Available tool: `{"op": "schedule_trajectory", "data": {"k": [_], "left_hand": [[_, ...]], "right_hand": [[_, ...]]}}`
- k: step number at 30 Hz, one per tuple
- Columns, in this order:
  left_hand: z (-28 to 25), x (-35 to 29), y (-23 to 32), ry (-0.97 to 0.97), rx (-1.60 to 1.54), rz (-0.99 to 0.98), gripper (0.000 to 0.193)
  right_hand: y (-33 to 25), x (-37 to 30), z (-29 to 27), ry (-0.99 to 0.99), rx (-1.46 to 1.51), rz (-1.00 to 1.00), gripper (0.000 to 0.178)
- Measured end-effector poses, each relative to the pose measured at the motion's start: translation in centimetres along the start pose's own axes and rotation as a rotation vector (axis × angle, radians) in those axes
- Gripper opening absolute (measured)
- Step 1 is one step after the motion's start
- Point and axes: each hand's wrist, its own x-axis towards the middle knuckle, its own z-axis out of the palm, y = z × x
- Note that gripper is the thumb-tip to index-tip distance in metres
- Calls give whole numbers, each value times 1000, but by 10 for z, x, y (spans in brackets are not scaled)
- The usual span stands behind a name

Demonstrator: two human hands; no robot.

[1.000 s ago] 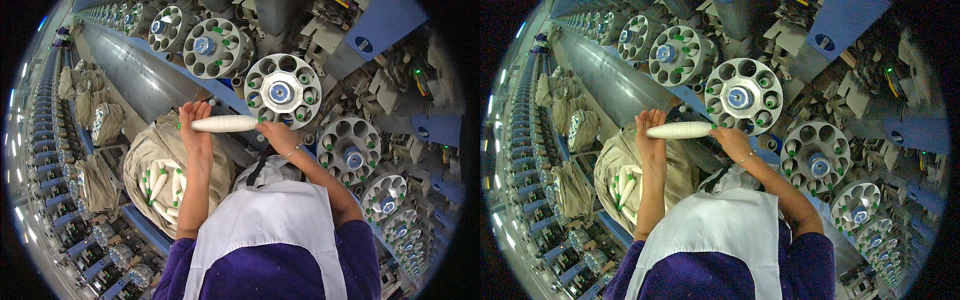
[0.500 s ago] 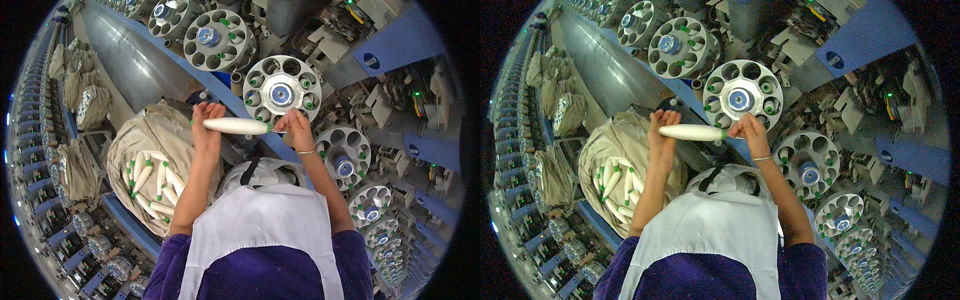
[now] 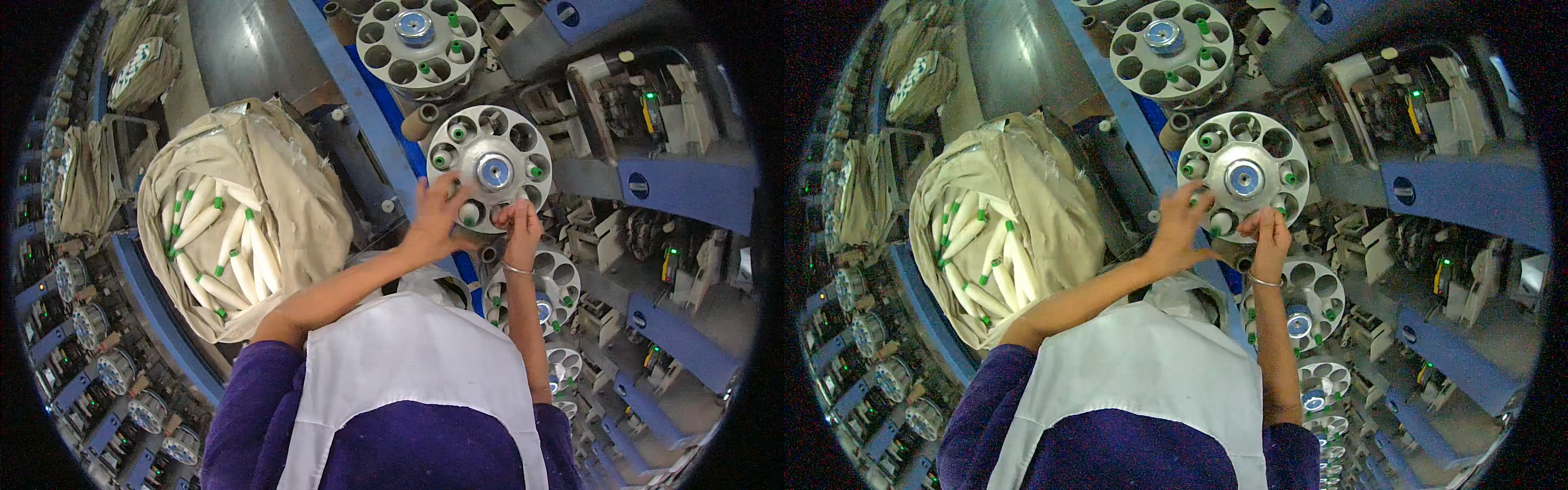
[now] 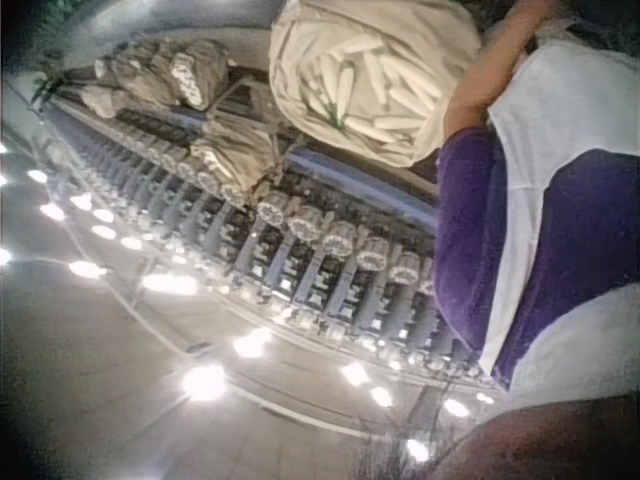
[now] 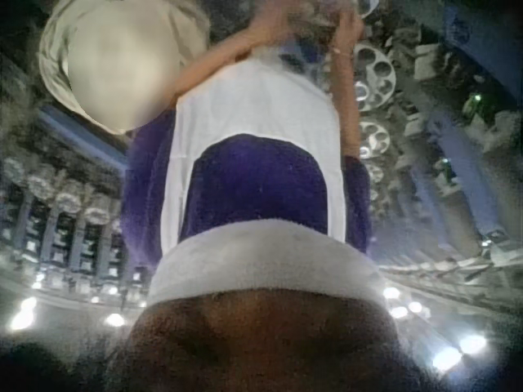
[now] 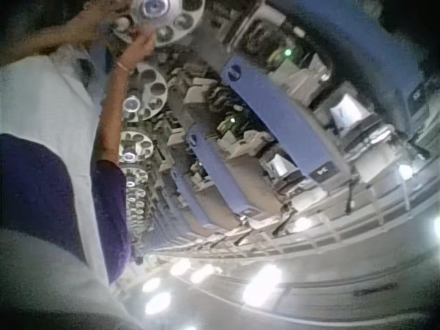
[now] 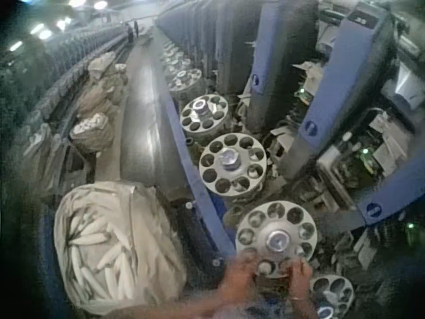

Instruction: The person repeatedly picks white spools with green ends from a large sack and places them into slots on rotating machine wheels. The person moves along the machine line, refilling the wheels and occasionally walking to a new sack to continue loading.

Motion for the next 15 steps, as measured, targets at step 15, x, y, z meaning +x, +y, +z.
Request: {"op": "schedule_trajectory", "data": {"k": [15], "left_hand": [[-122,-20,-51,242,-190,-290,14]], "right_hand": [[-71,68,17,-558,-801,179,29]]}}
